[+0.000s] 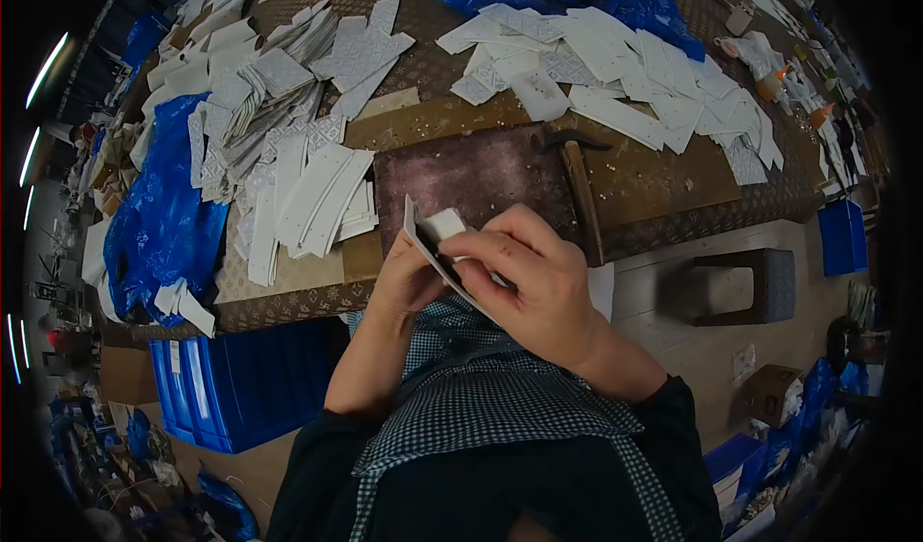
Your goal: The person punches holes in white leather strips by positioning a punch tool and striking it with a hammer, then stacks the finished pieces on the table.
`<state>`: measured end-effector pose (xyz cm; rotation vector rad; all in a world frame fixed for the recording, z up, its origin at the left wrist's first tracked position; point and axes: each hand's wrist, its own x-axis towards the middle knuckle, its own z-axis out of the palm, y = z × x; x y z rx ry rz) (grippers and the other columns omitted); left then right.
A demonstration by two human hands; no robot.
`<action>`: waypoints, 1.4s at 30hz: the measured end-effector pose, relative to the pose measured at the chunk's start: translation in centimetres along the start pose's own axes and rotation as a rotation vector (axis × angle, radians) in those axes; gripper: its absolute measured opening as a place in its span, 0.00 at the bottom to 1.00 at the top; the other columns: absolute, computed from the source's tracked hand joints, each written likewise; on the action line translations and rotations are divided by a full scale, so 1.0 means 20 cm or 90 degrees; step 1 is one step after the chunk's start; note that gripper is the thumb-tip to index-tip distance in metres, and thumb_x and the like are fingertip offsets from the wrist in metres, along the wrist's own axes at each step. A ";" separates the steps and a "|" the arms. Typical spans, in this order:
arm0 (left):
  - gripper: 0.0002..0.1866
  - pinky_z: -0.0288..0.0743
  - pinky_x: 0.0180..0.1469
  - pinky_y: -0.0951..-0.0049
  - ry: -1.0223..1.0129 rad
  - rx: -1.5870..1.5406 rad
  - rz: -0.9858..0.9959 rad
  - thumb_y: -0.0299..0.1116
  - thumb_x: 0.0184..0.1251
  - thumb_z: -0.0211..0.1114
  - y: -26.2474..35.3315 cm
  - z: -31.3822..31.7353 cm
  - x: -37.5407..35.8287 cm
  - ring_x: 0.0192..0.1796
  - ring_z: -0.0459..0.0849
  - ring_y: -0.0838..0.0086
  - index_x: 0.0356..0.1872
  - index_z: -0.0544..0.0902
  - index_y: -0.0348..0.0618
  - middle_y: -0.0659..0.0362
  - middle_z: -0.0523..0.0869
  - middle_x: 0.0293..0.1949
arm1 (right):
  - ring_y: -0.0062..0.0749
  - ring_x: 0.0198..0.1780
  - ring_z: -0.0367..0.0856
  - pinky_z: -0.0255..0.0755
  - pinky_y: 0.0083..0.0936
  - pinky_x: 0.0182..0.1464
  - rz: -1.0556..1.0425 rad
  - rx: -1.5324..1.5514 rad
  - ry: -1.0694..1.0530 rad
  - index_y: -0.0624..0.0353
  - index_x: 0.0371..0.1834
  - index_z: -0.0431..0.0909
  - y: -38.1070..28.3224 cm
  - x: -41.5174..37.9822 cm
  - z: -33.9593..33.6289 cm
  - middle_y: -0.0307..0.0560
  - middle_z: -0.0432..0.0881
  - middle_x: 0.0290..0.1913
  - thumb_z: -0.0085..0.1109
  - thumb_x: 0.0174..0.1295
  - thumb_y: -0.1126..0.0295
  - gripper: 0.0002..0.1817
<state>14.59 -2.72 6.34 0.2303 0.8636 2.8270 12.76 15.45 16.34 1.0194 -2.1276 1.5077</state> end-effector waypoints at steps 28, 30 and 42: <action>0.10 0.59 0.24 0.83 0.282 0.406 0.053 0.39 0.70 0.67 0.09 0.00 0.01 0.22 0.66 0.89 0.35 0.81 0.44 0.71 0.76 0.24 | 0.22 0.34 0.77 0.72 0.19 0.37 0.359 0.175 -0.308 0.64 0.47 0.81 0.28 -0.27 -0.17 0.41 0.80 0.37 0.61 0.66 0.70 0.11; 0.11 0.58 0.23 0.84 0.316 0.418 0.069 0.40 0.70 0.68 0.09 0.03 0.03 0.22 0.65 0.89 0.34 0.81 0.44 0.71 0.75 0.23 | 0.24 0.35 0.79 0.73 0.21 0.38 0.350 0.007 -0.275 0.63 0.50 0.81 0.33 -0.35 -0.13 0.43 0.81 0.40 0.61 0.66 0.68 0.13; 0.08 0.58 0.23 0.84 0.334 0.359 0.081 0.34 0.71 0.65 0.04 0.07 0.06 0.21 0.66 0.88 0.33 0.80 0.43 0.69 0.75 0.22 | 0.26 0.33 0.76 0.71 0.24 0.37 0.481 0.269 -0.117 0.66 0.40 0.79 0.46 -0.53 0.16 0.45 0.80 0.31 0.58 0.68 0.68 0.09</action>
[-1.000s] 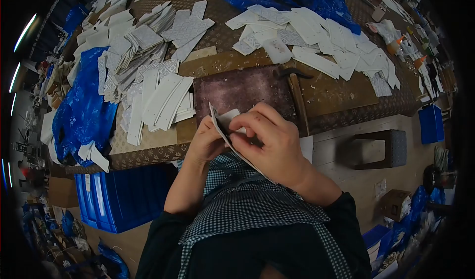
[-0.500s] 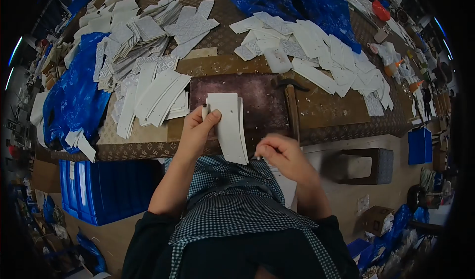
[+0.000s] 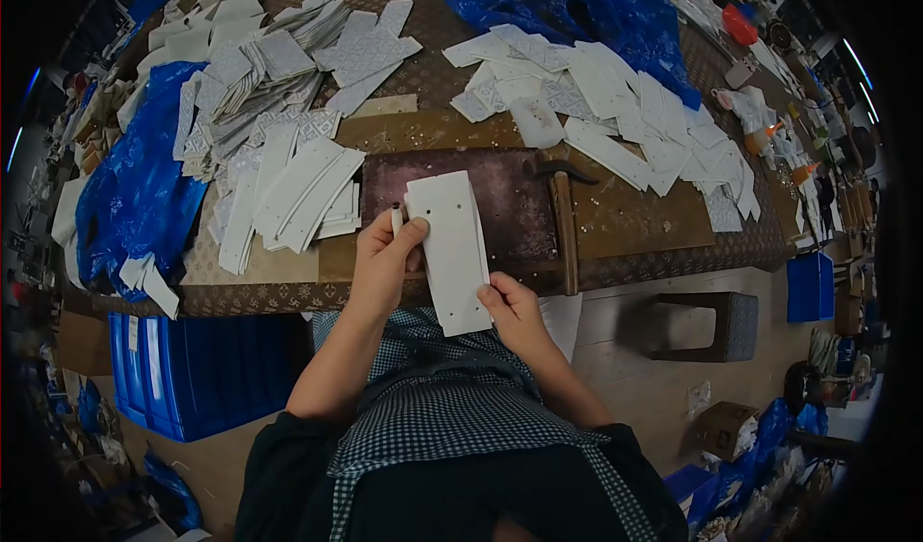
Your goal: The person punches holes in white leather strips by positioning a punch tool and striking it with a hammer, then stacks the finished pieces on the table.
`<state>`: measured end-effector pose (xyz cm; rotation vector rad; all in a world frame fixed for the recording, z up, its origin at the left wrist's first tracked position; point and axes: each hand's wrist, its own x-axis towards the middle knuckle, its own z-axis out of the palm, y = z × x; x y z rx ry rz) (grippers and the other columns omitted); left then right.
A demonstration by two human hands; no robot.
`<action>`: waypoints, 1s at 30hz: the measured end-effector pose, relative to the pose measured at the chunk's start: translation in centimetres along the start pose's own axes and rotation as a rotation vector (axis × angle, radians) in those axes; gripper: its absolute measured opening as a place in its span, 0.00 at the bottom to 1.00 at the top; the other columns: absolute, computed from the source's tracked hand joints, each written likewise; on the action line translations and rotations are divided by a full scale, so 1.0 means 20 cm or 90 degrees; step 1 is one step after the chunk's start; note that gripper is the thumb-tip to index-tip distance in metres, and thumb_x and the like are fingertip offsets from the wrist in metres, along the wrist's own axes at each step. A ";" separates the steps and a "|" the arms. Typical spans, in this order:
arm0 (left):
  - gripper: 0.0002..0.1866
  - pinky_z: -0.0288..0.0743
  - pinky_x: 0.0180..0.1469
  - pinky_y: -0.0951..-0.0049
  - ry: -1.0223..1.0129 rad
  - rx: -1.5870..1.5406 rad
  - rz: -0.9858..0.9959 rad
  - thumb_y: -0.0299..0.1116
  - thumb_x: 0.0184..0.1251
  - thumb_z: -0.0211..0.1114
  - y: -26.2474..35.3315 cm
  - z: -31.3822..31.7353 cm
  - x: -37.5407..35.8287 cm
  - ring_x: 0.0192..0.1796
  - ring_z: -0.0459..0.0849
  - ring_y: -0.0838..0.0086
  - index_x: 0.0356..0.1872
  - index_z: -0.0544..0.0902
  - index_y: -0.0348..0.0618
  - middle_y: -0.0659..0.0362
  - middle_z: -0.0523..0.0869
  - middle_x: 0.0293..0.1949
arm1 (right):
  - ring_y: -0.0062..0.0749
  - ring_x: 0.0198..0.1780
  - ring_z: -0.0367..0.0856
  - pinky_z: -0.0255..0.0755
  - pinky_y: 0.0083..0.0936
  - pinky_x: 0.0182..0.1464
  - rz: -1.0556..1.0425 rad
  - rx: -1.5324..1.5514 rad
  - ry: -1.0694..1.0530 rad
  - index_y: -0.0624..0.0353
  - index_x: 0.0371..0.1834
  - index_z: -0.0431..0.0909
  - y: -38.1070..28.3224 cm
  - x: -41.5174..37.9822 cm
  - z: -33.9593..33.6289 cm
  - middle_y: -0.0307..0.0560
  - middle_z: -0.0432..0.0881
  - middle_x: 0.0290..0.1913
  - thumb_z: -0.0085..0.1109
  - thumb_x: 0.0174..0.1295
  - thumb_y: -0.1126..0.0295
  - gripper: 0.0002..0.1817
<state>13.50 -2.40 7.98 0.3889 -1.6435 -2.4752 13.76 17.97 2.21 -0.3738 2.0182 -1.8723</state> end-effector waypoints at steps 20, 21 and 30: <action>0.11 0.54 0.18 0.84 0.086 0.001 0.008 0.34 0.77 0.57 -0.12 -0.30 0.00 0.18 0.64 0.88 0.50 0.81 0.39 0.62 0.82 0.33 | 0.16 0.33 0.77 0.74 0.16 0.34 -0.047 0.061 0.203 0.60 0.66 0.70 -0.31 0.37 -0.67 0.44 0.82 0.53 0.55 0.71 0.68 0.21; 0.11 0.54 0.18 0.85 0.068 -0.004 0.017 0.34 0.77 0.57 -0.10 -0.29 0.01 0.18 0.64 0.88 0.50 0.81 0.39 0.62 0.82 0.32 | 0.16 0.33 0.77 0.74 0.16 0.34 -0.075 0.042 0.174 0.60 0.65 0.71 -0.39 0.33 -0.67 0.44 0.82 0.51 0.55 0.70 0.69 0.21; 0.25 0.60 0.15 0.86 -0.264 -0.013 0.316 0.50 0.78 0.51 0.68 0.00 -0.05 0.19 0.65 0.86 0.60 0.77 0.38 0.59 0.79 0.41 | 0.23 0.36 0.81 0.77 0.16 0.37 -0.607 -0.099 0.115 0.72 0.69 0.64 -1.39 -0.18 -0.60 0.61 0.80 0.55 0.60 0.66 0.51 0.38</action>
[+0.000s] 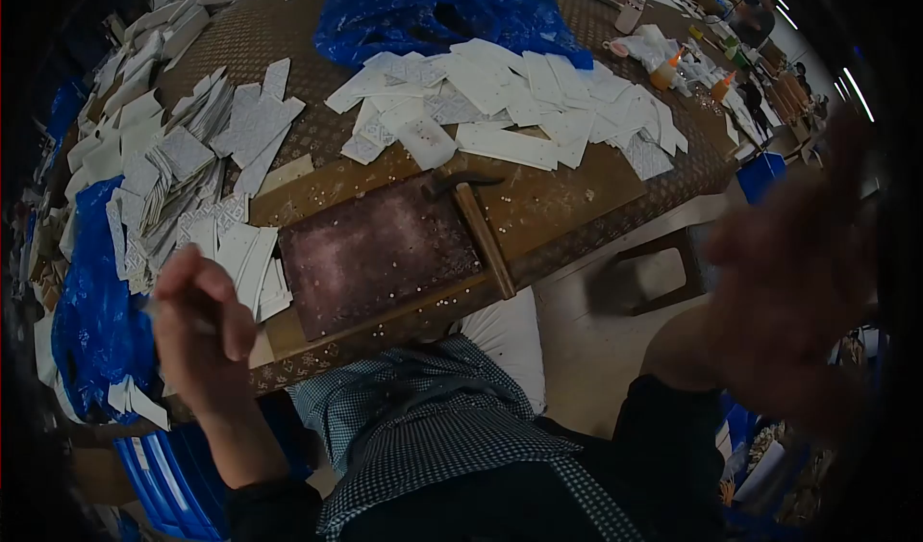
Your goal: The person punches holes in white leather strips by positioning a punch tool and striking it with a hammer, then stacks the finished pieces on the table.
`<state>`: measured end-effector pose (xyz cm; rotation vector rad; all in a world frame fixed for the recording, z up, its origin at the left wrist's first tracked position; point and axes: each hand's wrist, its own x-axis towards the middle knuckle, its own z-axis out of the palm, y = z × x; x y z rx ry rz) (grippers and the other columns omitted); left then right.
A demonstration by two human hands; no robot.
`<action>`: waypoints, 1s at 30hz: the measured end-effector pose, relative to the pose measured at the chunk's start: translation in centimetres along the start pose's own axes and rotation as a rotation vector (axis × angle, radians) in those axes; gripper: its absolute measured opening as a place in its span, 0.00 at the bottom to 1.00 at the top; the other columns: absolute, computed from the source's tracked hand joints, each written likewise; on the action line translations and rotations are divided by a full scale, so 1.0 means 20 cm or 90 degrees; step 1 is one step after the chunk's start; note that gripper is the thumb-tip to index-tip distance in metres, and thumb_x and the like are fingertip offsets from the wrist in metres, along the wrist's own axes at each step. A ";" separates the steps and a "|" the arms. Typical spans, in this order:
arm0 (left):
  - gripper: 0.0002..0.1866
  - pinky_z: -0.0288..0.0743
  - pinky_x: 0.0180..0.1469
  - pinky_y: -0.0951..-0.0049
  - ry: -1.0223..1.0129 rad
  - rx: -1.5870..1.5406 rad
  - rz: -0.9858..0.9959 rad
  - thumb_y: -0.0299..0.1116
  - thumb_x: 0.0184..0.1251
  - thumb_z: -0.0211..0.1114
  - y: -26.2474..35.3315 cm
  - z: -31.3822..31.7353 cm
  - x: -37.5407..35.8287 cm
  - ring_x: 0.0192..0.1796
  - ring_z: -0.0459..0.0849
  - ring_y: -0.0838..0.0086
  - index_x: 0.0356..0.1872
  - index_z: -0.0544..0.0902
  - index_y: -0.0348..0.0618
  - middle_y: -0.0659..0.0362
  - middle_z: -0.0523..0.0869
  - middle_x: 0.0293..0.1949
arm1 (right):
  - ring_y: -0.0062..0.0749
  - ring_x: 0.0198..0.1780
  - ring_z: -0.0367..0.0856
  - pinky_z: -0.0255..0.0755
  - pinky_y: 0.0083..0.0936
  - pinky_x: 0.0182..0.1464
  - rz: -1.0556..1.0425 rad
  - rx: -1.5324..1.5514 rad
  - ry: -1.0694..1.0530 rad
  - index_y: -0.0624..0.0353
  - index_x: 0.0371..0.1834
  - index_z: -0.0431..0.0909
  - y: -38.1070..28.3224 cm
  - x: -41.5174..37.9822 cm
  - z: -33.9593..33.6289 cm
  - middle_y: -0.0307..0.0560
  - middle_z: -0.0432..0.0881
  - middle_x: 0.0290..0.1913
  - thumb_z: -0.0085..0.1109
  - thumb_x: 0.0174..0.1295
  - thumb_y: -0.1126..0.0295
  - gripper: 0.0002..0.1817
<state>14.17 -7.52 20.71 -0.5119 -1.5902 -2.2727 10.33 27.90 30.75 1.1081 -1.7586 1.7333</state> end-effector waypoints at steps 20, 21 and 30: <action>0.21 0.59 0.17 0.85 -0.390 0.091 0.415 0.46 0.78 0.53 0.55 0.44 0.14 0.19 0.66 0.86 0.55 0.79 0.38 0.59 0.79 0.40 | 0.25 0.38 0.80 0.76 0.18 0.40 -0.011 -0.079 -0.152 0.69 0.66 0.66 -0.04 0.01 0.14 0.57 0.79 0.54 0.61 0.66 0.54 0.34; 0.20 0.59 0.17 0.85 -0.391 0.094 0.422 0.45 0.78 0.53 0.55 0.44 0.14 0.19 0.66 0.86 0.54 0.79 0.38 0.59 0.79 0.40 | 0.25 0.38 0.79 0.75 0.18 0.40 -0.010 -0.082 -0.154 0.69 0.66 0.66 -0.04 0.02 0.14 0.57 0.79 0.54 0.61 0.66 0.54 0.34; 0.19 0.58 0.18 0.85 -0.388 0.135 0.439 0.44 0.77 0.54 0.53 0.44 0.16 0.19 0.66 0.87 0.52 0.80 0.38 0.59 0.79 0.39 | 0.26 0.39 0.79 0.75 0.19 0.42 0.001 -0.085 -0.162 0.68 0.65 0.68 0.03 0.02 0.14 0.56 0.79 0.54 0.61 0.66 0.56 0.32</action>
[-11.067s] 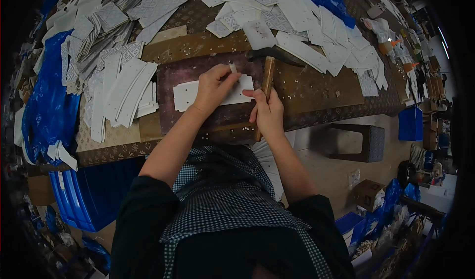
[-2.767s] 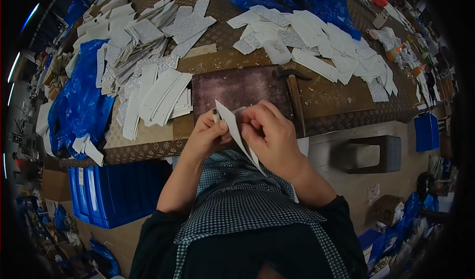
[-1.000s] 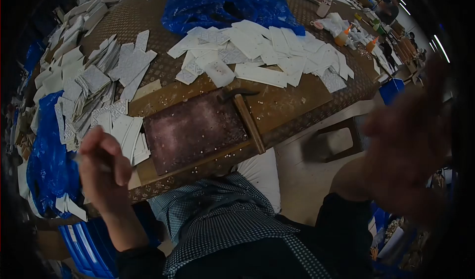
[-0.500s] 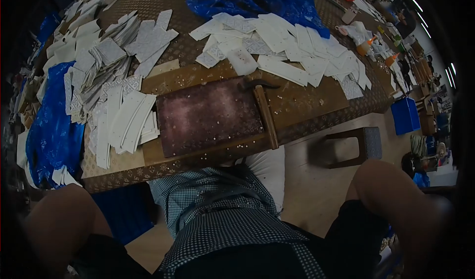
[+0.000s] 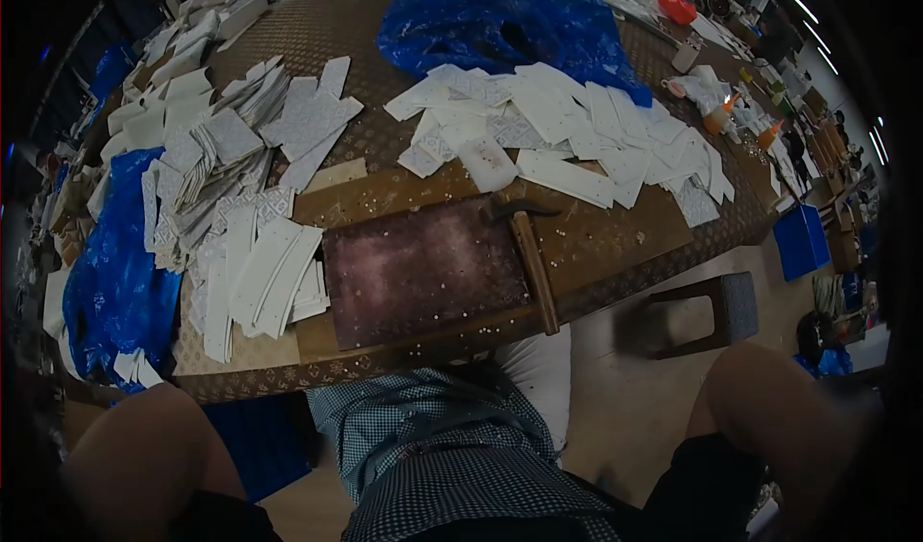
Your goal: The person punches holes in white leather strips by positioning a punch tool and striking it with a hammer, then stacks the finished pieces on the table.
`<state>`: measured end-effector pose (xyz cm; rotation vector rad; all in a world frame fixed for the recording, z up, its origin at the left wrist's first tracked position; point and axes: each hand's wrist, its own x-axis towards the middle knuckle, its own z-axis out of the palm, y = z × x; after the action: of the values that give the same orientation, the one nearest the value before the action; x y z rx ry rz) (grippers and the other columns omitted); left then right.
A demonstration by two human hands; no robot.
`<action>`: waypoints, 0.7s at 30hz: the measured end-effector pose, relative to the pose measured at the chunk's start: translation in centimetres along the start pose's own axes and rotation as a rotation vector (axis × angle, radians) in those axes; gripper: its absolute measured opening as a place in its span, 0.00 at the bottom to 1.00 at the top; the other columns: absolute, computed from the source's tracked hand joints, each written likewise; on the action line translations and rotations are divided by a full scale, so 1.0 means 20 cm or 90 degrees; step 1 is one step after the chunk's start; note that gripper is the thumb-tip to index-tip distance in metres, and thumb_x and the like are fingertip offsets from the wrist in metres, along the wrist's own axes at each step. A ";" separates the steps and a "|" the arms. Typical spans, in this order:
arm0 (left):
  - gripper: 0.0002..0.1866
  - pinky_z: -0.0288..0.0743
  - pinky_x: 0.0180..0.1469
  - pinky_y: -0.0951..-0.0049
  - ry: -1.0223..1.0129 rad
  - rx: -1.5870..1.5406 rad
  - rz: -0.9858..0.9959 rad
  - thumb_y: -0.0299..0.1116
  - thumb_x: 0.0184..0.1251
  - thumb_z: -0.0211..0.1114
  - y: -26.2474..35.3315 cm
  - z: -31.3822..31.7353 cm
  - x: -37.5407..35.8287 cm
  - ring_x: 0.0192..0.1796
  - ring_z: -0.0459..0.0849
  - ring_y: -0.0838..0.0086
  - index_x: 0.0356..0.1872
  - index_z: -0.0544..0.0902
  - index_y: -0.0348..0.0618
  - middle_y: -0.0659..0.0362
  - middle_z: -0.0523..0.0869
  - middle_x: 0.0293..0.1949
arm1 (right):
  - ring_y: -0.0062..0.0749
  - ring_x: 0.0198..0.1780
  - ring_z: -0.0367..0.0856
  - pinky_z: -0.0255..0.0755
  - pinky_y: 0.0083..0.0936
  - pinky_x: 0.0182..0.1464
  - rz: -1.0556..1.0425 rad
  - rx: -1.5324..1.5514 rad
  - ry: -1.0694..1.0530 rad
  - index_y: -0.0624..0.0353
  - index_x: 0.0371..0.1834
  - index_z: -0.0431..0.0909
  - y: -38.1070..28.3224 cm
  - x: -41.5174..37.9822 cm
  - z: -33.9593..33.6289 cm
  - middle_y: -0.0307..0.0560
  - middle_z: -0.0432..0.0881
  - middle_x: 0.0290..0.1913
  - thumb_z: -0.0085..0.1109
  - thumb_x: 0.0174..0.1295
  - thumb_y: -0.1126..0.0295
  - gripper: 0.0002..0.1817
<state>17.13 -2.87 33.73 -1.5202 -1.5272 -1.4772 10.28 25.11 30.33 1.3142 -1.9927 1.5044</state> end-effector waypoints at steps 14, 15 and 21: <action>0.16 0.57 0.20 0.85 0.030 0.025 0.007 0.41 0.77 0.55 -0.01 -0.05 -0.10 0.20 0.66 0.87 0.49 0.81 0.37 0.59 0.80 0.38 | 0.28 0.41 0.78 0.74 0.21 0.44 0.016 -0.001 -0.013 0.66 0.63 0.70 0.06 -0.01 0.07 0.53 0.78 0.54 0.62 0.65 0.58 0.29; 0.16 0.57 0.20 0.85 0.034 0.032 0.009 0.41 0.77 0.55 0.00 -0.05 -0.11 0.20 0.66 0.87 0.48 0.82 0.37 0.59 0.80 0.38 | 0.28 0.41 0.78 0.74 0.21 0.44 0.017 0.000 -0.017 0.66 0.63 0.70 0.06 -0.01 0.08 0.53 0.78 0.54 0.62 0.65 0.58 0.29; 0.15 0.57 0.20 0.85 0.056 0.069 0.017 0.39 0.77 0.56 0.03 -0.08 -0.11 0.20 0.67 0.88 0.47 0.82 0.37 0.59 0.80 0.37 | 0.28 0.42 0.77 0.73 0.22 0.45 0.016 0.008 -0.034 0.65 0.62 0.70 0.08 0.02 0.11 0.52 0.78 0.54 0.62 0.65 0.59 0.27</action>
<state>17.76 -5.22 32.36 -1.3901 -1.5041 -1.4047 9.28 22.89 28.79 1.3539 -2.0431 1.5110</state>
